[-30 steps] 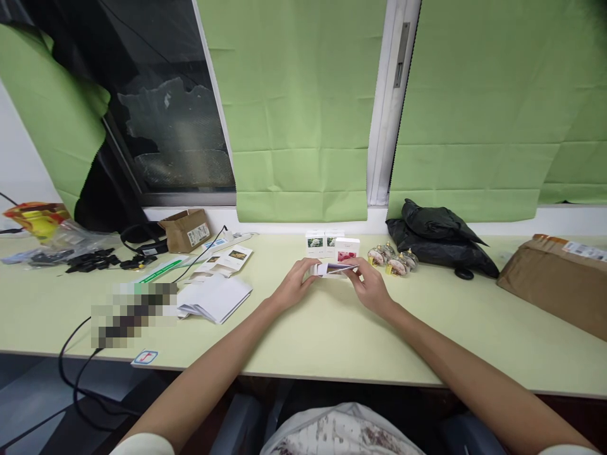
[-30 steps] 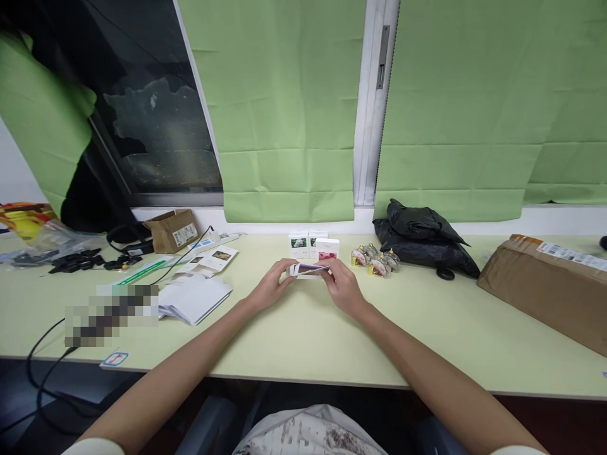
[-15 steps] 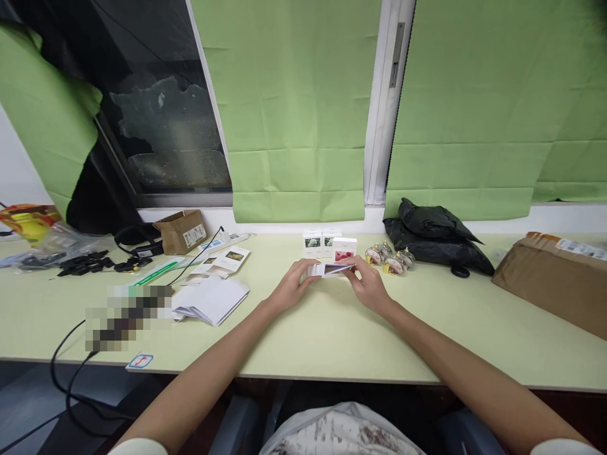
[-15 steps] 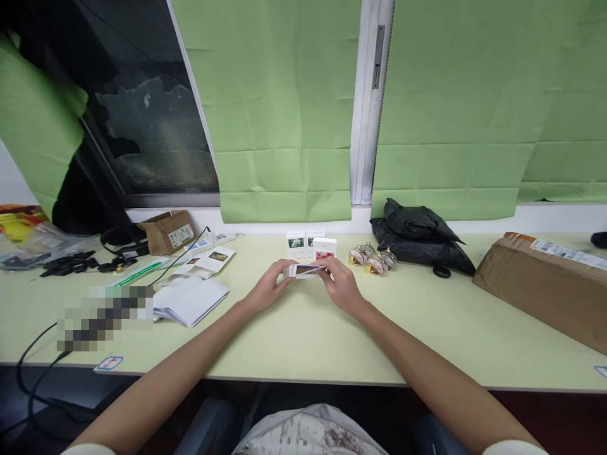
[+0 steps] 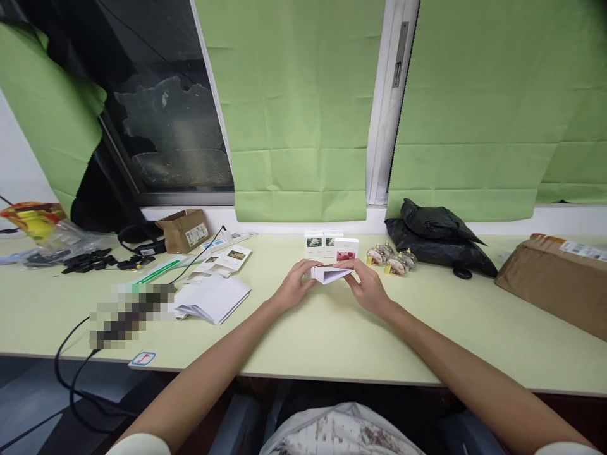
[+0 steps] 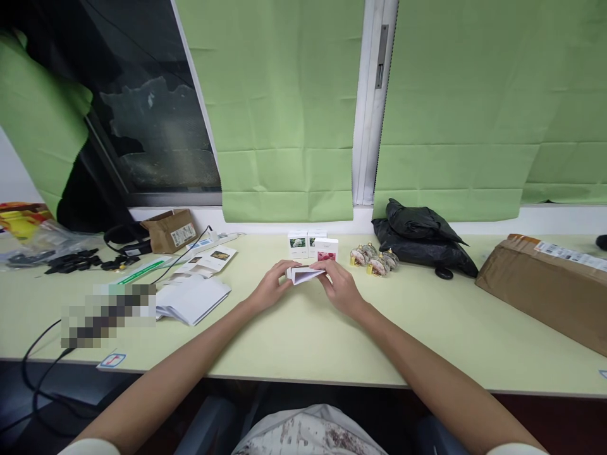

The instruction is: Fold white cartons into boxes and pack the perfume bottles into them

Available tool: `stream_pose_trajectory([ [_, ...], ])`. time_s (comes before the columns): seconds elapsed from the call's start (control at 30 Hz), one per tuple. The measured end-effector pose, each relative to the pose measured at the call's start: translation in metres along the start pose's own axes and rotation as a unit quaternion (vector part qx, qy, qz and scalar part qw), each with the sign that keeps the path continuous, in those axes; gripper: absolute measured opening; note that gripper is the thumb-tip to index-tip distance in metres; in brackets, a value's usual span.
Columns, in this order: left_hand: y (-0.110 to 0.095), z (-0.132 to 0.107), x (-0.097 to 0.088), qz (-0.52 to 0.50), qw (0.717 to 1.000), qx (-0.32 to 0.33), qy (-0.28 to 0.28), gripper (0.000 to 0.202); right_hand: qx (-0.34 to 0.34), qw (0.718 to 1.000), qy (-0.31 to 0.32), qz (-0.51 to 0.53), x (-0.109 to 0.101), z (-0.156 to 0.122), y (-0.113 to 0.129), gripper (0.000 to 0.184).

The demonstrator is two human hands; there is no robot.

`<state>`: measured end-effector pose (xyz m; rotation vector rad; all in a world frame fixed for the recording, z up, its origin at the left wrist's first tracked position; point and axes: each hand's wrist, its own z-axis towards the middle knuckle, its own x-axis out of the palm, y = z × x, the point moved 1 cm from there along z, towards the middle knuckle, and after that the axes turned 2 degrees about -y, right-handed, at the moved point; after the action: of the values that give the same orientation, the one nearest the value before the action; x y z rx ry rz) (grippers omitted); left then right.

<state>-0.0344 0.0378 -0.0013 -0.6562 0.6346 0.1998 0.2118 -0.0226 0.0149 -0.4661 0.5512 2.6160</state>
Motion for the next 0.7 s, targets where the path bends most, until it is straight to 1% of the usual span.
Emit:
stream_pose_trajectory([
  [0.17, 0.002, 0.002, -0.002, -0.012, 1.000, 0.003, -0.004, 0.046, 0.038, 0.999, 0.008, 0.014, -0.005, 0.003, 0.000, 0.018],
  [0.37, -0.008, 0.000, -0.005, 0.003, 1.000, 0.017, 0.016, 0.050, 0.052, 0.998, 0.023, 0.019, -0.002, 0.000, -0.002, 0.019],
  [0.43, -0.012, 0.000, -0.005, -0.007, 0.999, 0.024, 0.021, 0.051, 0.041, 0.999, 0.029, 0.014, 0.000, -0.001, -0.002, 0.020],
  [0.53, -0.016, 0.001, -0.005, -0.024, 0.999, 0.030, 0.025, 0.052, 0.001, 1.000, 0.025, -0.004, 0.002, 0.000, -0.003, 0.021],
  [0.7, -0.023, 0.001, -0.005, -0.037, 0.998, 0.032, 0.028, 0.047, -0.039, 0.998, 0.018, -0.055, -0.001, 0.003, -0.003, 0.021],
])
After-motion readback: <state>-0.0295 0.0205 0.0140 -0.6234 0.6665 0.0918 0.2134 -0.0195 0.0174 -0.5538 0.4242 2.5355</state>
